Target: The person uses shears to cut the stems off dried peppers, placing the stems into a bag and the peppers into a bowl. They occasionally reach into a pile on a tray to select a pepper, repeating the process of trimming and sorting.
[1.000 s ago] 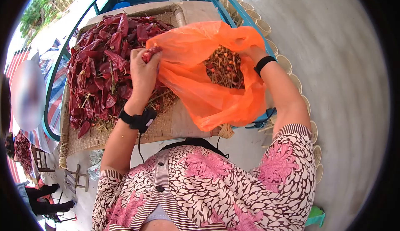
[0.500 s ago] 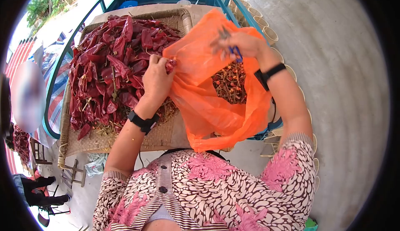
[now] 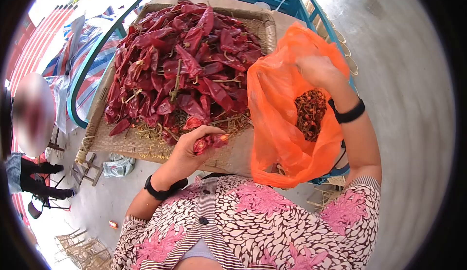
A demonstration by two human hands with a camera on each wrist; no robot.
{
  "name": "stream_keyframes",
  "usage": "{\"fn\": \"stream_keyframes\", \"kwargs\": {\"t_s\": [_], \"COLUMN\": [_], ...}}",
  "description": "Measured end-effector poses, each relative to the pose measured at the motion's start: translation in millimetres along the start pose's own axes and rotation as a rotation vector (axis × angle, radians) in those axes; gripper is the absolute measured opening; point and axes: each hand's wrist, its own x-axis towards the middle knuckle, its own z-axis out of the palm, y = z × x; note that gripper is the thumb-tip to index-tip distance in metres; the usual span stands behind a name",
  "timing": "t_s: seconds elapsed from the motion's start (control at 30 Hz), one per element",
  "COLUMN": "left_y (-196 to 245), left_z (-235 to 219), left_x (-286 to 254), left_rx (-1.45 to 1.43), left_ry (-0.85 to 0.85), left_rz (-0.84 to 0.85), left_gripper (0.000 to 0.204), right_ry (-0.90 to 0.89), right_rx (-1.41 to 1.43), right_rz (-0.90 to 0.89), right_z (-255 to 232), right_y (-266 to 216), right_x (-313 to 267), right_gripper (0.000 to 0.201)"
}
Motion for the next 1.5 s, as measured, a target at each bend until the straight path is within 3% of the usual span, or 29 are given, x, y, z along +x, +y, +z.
{"fn": "stream_keyframes", "kwargs": {"t_s": [0.07, 0.13, 0.2, 0.27, 0.3, 0.37, 0.47, 0.6, 0.63, 0.7, 0.8, 0.87, 0.9, 0.97, 1.0, 1.17, 1.3, 1.33, 1.4, 1.43, 1.5], "left_y": [-7, -5, 2, 5, 7, 12, 10, 11, 11, 2, 10, 7, -1, -8, -11, -10, -19, -22, -33, -36, -38], "left_z": [-6, -9, -10, -9, -10, -14, -25, -33, -35, -41, -47, -46, -38, -25, -20, -11, -20, -20, -22, -23, -23], "left_x": [-16, -26, -30, -32, -34, -36, -44, -52, -53, -47, -32, -23, -19, -26, -27, -24, -32, -34, -34, -36, -39], "left_rx": [-0.081, -0.212, -0.262, -0.225, -0.198, -0.145, -0.163, -0.223, -0.232, 0.028, 0.358, 0.366, 0.215, -0.212, -0.26, -0.418, -0.224, -0.236, 0.004, 0.123, 0.027], "left_ry": [0.098, 0.202, 0.332, 0.456, 0.497, 0.581, 0.613, 0.624, 0.623, 0.622, 0.584, 0.494, 0.492, 0.399, 0.428, 0.56, 0.486, 0.489, 0.536, 0.557, 0.621], "left_rz": [-0.096, -0.191, -0.192, -0.135, -0.11, -0.057, -0.085, -0.08, -0.07, 0.125, 0.308, 0.373, 0.344, -0.031, -0.027, 0.089, 0.11, 0.12, 0.167, 0.191, 0.195], "left_gripper": [0.04, 0.041, 0.041, 0.045, 0.043, 0.041, 0.032, 0.026, 0.024, 0.025, 0.028, 0.032, 0.031, 0.033, 0.034, 0.04, 0.043, 0.043, 0.041, 0.04, 0.038], "right_ry": [-0.158, -0.226, 0.157, 0.315, 0.535, 0.609, 0.641, 0.768, 0.752, 0.714, 0.294, -0.058, -0.088, -0.144, -0.097, 0.138, 0.148, 0.154, 0.167, 0.336, 0.657], "right_rx": [-0.107, 0.566, 0.686, 0.522, 0.521, 0.149, -0.019, 0.232, 0.329, 0.525, 0.94, 1.35, 1.417, 1.549, 1.499, 1.411, 1.142, 1.16, 1.194, 1.033, 0.686], "right_rz": [-0.248, -0.182, -0.247, -0.243, -0.351, -0.451, -0.479, -0.513, -0.53, -0.555, -0.475, -0.311, -0.303, -0.286, -0.221, -0.344, -0.339, -0.329, -0.314, -0.399, -0.561], "right_z": [-21, -39, -26, -20, -2, 3, 16, 3, -2, -16, -19, -11, -9, -5, -4, 20, 14, 16, 21, 24, 33], "right_y": [-40, -96, -132, -171, -186, -206, -204, -203, -207, -217, -231, -239, -241, -244, -245, -253, -250, -252, -256, -260, -269], "right_x": [-12, -6, 9, 25, 37, 40, 58, 46, 37, 13, -18, -31, -34, -37, -39, -36, -40, -41, -40, -42, -44], "right_gripper": [0.027, 0.029, 0.028, 0.031, 0.027, 0.03, 0.033, 0.026, 0.026, 0.026, 0.025, 0.021, 0.021, 0.019, 0.019, 0.016, 0.015, 0.014, 0.011, 0.014, 0.019]}}
